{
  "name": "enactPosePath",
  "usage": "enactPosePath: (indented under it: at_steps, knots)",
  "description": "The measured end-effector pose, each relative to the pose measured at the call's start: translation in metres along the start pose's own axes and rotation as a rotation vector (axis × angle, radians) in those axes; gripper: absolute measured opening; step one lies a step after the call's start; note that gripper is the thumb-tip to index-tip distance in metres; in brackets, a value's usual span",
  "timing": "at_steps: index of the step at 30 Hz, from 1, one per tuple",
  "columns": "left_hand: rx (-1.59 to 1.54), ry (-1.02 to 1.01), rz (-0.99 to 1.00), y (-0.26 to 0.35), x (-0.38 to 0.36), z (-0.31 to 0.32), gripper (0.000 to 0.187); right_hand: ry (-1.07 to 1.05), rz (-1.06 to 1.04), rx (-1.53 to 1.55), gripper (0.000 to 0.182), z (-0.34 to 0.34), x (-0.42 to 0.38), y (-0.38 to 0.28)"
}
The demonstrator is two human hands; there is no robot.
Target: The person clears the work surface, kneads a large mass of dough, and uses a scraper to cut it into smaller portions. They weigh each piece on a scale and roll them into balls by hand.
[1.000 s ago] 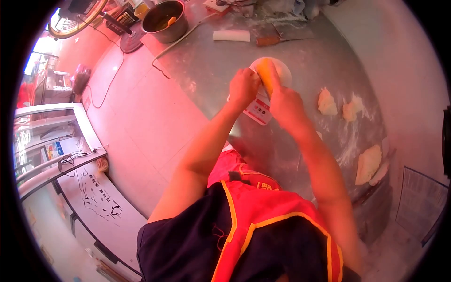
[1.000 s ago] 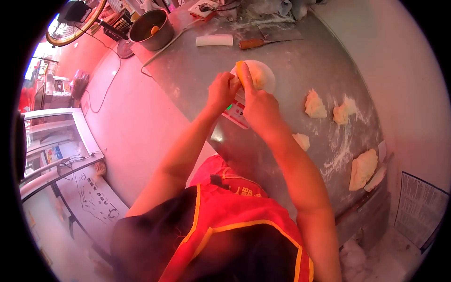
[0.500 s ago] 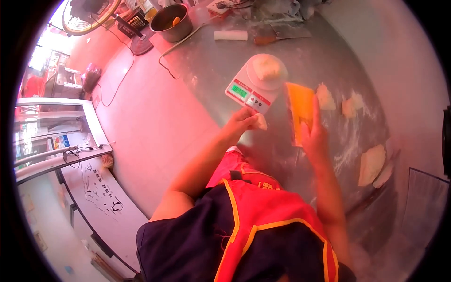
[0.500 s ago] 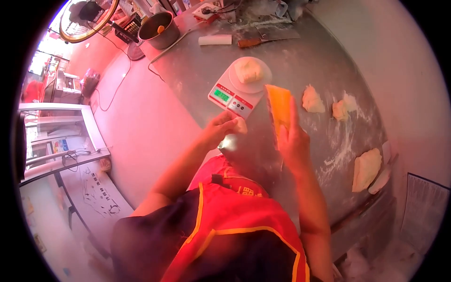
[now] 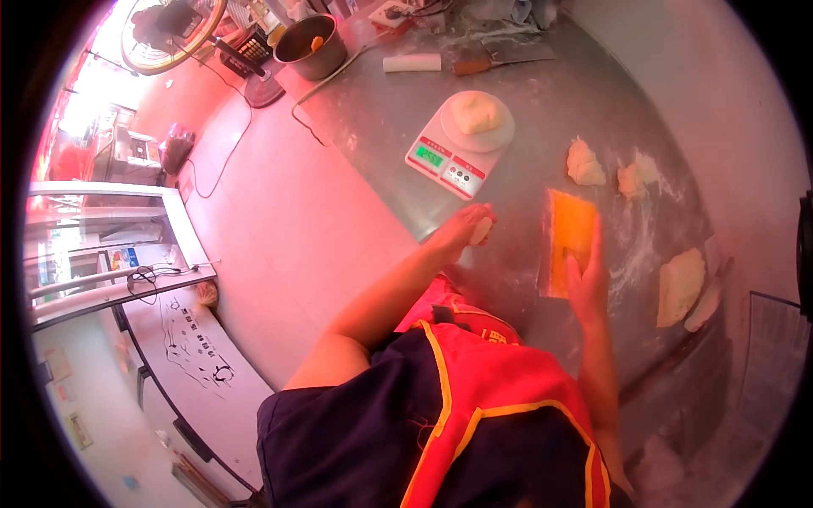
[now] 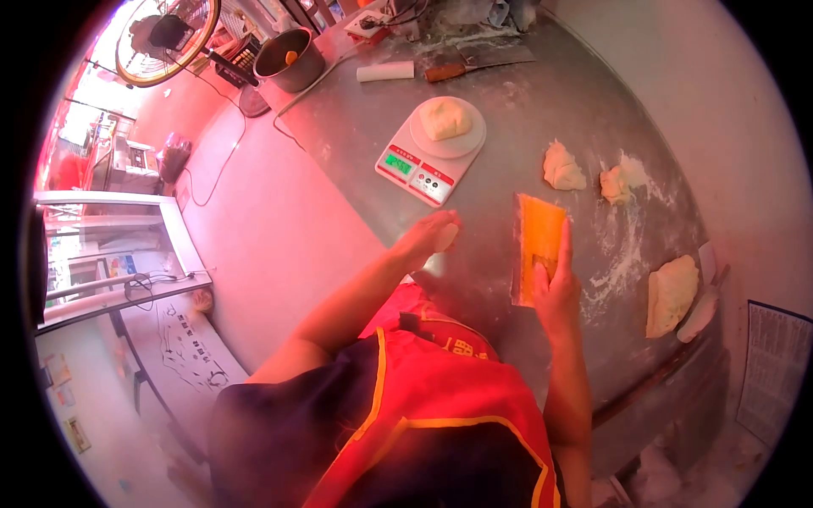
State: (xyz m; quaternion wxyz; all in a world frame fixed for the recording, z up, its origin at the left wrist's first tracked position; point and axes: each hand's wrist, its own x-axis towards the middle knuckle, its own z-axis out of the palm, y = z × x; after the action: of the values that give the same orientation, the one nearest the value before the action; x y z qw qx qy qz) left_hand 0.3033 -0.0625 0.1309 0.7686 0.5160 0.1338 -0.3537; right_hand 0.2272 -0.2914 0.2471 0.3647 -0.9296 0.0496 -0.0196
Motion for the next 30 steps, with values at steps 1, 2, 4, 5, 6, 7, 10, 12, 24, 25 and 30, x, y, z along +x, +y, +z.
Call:
enactPosePath:
  at_steps: [1, 2, 4, 5, 6, 7, 10, 12, 24, 25, 30]
  knots:
    - [0.046, 0.026, 0.016, 0.001, 0.002, -0.001, 0.023, 0.006, -0.006, 0.011, 0.074, 0.001, 0.000, 0.000]
    - [0.066, 0.068, 0.008, 0.002, 0.003, -0.004, 0.024, -0.005, 0.009, 0.008, 0.074, 0.001, 0.000, -0.001]
    - [0.105, 0.151, -0.007, 0.020, -0.003, -0.005, 0.026, -0.027, 0.039, 0.000, 0.074, 0.002, 0.001, -0.005]
    - [0.142, 0.198, 0.046, 0.022, 0.000, -0.011, 0.026, -0.019, 0.020, 0.007, 0.074, 0.003, 0.002, -0.006]
    - [0.180, 0.244, 0.099, 0.024, 0.006, -0.020, 0.025, -0.010, 0.001, 0.015, 0.074, 0.004, 0.004, -0.007]
    - [0.218, 0.288, 0.152, 0.026, 0.013, -0.029, 0.024, 0.000, -0.016, 0.022, 0.074, 0.005, 0.005, -0.008]
    - [0.532, 0.549, 0.574, 0.045, 0.038, -0.052, 0.026, 0.025, -0.069, -0.008, 0.073, 0.008, 0.011, -0.010]
    - [0.730, 0.665, 0.595, 0.073, 0.041, -0.043, 0.035, -0.013, -0.025, 0.024, 0.072, 0.010, 0.018, -0.019]
    - [1.183, 0.462, 0.594, 0.130, 0.080, -0.011, 0.055, 0.128, -0.066, 0.061, 0.073, -0.001, 0.044, -0.021]
    - [1.164, 0.389, 0.624, 0.124, 0.076, -0.008, 0.054, 0.164, -0.098, 0.049, 0.074, -0.003, 0.040, -0.018]
    - [0.906, 0.182, 0.546, 0.056, 0.057, 0.029, 0.054, 0.177, -0.085, 0.037, 0.073, -0.001, 0.018, -0.011]
